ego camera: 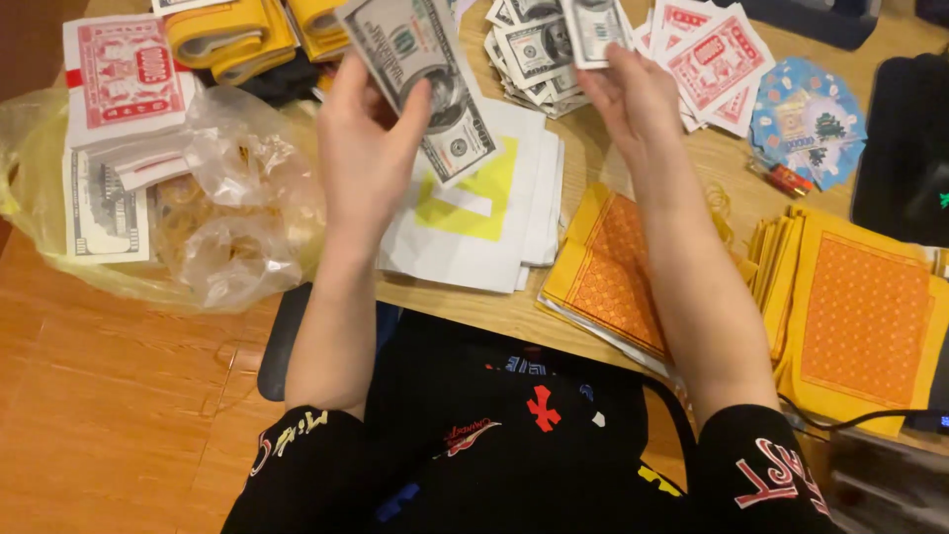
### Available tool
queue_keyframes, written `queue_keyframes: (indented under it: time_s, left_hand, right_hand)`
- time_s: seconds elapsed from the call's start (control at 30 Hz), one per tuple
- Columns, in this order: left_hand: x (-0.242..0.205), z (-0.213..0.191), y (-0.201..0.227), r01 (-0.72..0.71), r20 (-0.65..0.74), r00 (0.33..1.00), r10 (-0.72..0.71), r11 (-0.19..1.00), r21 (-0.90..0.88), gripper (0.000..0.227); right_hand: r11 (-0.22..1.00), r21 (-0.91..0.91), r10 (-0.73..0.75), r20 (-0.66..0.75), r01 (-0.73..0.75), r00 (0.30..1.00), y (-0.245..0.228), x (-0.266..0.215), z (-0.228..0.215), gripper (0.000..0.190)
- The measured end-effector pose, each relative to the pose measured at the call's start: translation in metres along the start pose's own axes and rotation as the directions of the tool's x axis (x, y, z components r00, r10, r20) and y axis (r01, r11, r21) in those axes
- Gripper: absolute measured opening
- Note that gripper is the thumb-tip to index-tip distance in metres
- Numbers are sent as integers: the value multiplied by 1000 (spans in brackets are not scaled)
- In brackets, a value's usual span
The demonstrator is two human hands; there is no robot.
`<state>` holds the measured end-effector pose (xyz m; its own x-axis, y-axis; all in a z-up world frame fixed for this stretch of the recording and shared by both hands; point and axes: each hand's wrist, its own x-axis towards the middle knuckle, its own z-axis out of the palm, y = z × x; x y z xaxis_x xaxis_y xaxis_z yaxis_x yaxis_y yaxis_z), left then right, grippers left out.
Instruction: The person counts a stack of fake bills, fans them out, and then gathers them together. They then pick up other types of colorful play money, place them onto a yellow envelope, and secure the bundle with a rubber band.
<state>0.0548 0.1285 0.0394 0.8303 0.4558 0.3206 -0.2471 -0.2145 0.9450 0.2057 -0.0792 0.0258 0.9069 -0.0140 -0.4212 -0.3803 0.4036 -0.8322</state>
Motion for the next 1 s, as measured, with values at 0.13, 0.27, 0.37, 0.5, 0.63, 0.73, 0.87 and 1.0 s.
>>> queue_keyframes:
  time_s: [0.13, 0.27, 0.37, 0.5, 0.63, 0.73, 0.87, 1.0]
  left_hand:
    - [19, 11, -5, -127, 106, 990, 97, 932, 339, 20]
    - [16, 22, -6, -259, 285, 946, 153, 886, 385, 27]
    - [7, 39, -2, -354, 467, 866, 178, 878, 322, 21]
    - [-5, 73, 4, -444, 647, 733, 208, 868, 223, 16]
    - [-17, 101, 8, -544, 846, 482, 226, 834, 87, 16]
    - [-71, 117, -10, -668, 906, 280, 319, 742, -55, 26]
    - [-122, 137, -32, -855, 863, 231, 449, 517, -40, 40]
    - [-146, 149, -54, -916, 865, 239, 442, 398, 50, 78]
  right_hand:
    - [859, -511, 106, 95, -43, 990, 8, -26, 7, 42]
    - [676, -716, -29, 211, 175, 977, -20, -52, -22, 25]
    - [684, -679, -93, 282, 267, 955, -47, -77, -48, 22]
    - [553, -680, -249, 417, 482, 874, -75, -91, -121, 17]
    - [137, -878, -26, 459, 458, 888, -70, -126, -175, 18]
    - [-52, -742, 66, 665, 668, 744, -36, -154, -197, 36]
    - [-135, -633, -108, 774, 762, 624, -8, -153, -220, 32]
    - [-202, -706, -239, 708, 679, 665, -9, -103, -227, 26]
